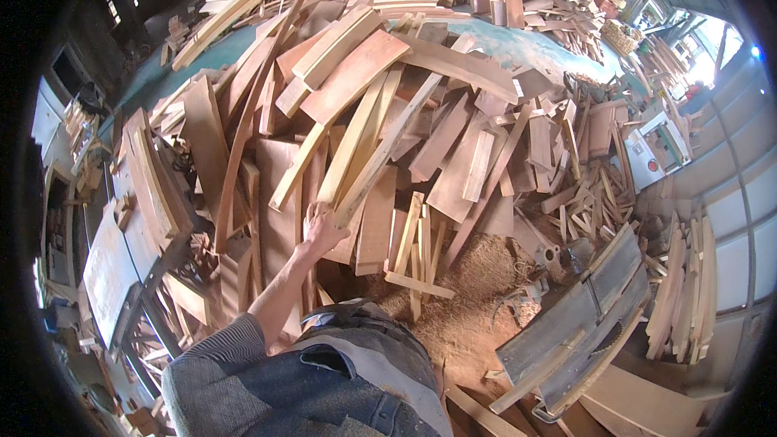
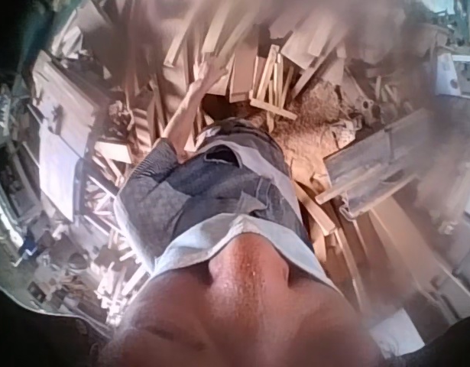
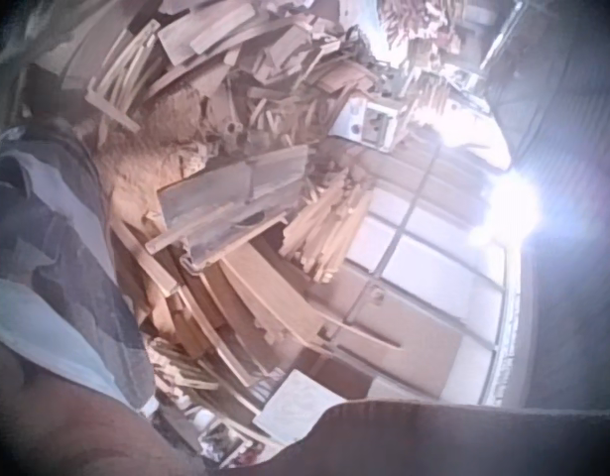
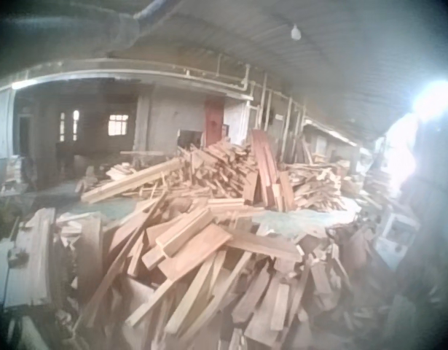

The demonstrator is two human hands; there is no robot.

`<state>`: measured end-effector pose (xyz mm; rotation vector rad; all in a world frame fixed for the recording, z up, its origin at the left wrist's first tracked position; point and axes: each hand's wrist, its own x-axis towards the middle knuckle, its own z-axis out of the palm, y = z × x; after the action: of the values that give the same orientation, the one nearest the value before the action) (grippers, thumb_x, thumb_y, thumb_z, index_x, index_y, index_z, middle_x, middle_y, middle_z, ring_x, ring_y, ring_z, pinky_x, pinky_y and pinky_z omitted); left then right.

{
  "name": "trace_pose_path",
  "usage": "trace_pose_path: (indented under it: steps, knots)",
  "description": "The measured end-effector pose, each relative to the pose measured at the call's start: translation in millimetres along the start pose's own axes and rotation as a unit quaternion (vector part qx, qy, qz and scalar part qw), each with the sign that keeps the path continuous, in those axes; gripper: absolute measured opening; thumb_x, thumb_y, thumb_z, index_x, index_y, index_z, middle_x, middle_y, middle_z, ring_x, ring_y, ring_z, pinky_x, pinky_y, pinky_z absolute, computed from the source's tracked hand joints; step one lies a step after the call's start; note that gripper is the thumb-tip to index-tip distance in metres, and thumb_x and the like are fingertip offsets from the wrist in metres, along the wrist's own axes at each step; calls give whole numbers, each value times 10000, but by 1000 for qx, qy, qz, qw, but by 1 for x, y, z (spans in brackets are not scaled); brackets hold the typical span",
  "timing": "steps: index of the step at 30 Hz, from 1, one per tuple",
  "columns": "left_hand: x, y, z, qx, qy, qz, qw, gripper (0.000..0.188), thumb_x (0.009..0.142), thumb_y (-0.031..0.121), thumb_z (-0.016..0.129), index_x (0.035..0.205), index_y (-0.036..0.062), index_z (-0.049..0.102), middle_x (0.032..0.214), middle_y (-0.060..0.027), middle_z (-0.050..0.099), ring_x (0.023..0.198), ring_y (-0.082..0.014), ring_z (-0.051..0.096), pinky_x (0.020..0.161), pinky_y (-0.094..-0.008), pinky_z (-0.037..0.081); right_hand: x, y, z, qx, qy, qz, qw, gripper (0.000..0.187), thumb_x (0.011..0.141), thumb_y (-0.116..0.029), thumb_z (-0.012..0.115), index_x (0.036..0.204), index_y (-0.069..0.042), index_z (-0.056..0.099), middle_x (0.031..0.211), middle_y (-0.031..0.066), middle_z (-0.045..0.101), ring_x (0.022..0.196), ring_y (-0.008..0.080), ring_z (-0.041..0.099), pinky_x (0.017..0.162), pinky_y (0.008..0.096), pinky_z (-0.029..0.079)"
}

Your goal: The person measures the width of a wooden plank and several small wood blocks using a measuring tape in a carpentry workshop.

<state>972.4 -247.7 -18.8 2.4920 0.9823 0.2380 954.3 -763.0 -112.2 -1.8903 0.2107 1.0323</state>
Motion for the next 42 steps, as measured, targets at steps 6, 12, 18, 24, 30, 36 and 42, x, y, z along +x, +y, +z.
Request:
trace_pose_path:
  steps: [6, 12, 18, 24, 30, 36, 42]
  knots:
    - [-25, 49, 33, 21, 9, -3, 1000, 645, 718, 397, 799, 1222, 14, 676, 1367, -149, 567, 1379, -358, 388, 1170, -557, 288, -27, -20, -24, 83, -41, 19, 996, 420, 976, -411, 581, 1201, -80, 708, 1142, 165, 732, 1075, 345, 685, 918, 461, 534]
    - [-34, 42, 60, 21, 68, -6, 997, 611, 768, 380, 755, 1227, -7, 641, 1243, -239, 650, 1254, -404, 561, 1093, -477, 446, -47, -26, -35, 127, -66, 32, 989, 425, 968, -418, 607, 1200, -76, 708, 1143, 148, 733, 1067, 326, 685, 918, 447, 536]
    - [-34, 58, 36, -64, -74, -85, 992, 603, 827, 393, 746, 1222, -20, 552, 1041, -306, 709, 1000, -467, 698, 911, -540, 546, -74, -27, -37, 178, -52, 64, 981, 432, 960, -424, 632, 1199, -73, 708, 1143, 131, 735, 1059, 308, 684, 919, 433, 539]
    - [-41, 60, 42, -101, -66, -85, 989, 612, 878, 457, 731, 1211, -23, 550, 1039, -326, 690, 1021, -497, 673, 881, -552, 524, -105, -29, -39, 233, -38, 104, 966, 441, 952, -431, 658, 1198, -69, 708, 1144, 114, 737, 1051, 289, 684, 920, 419, 541]
    - [-41, 58, 40, -113, -65, -85, 988, 656, 835, 430, 774, 1208, -54, 535, 1068, -334, 683, 1036, -482, 674, 889, -538, 533, -147, -67, -41, 259, 0, 158, 953, 451, 944, -438, 683, 1197, -66, 708, 1144, 97, 738, 1043, 270, 683, 920, 406, 543]
    - [-39, 55, 39, -104, -84, -76, 988, 651, 806, 377, 798, 1230, -49, 548, 1068, -268, 708, 1015, -391, 699, 893, -473, 544, -175, -81, -42, 303, -17, 171, 938, 521, 943, -468, 699, 1264, -58, 675, 1212, 101, 714, 1107, 257, 656, 978, 400, 517]
    - [-35, 59, 32, -94, -112, -89, 985, 605, 762, 267, 826, 1215, -33, 560, 1003, -208, 712, 809, -284, 724, 794, -399, 570, -130, 73, -39, 411, -154, 265, 859, 574, 956, -435, 720, 1377, -67, 588, 1356, 66, 638, 1230, 217, 574, 1068, 379, 451]
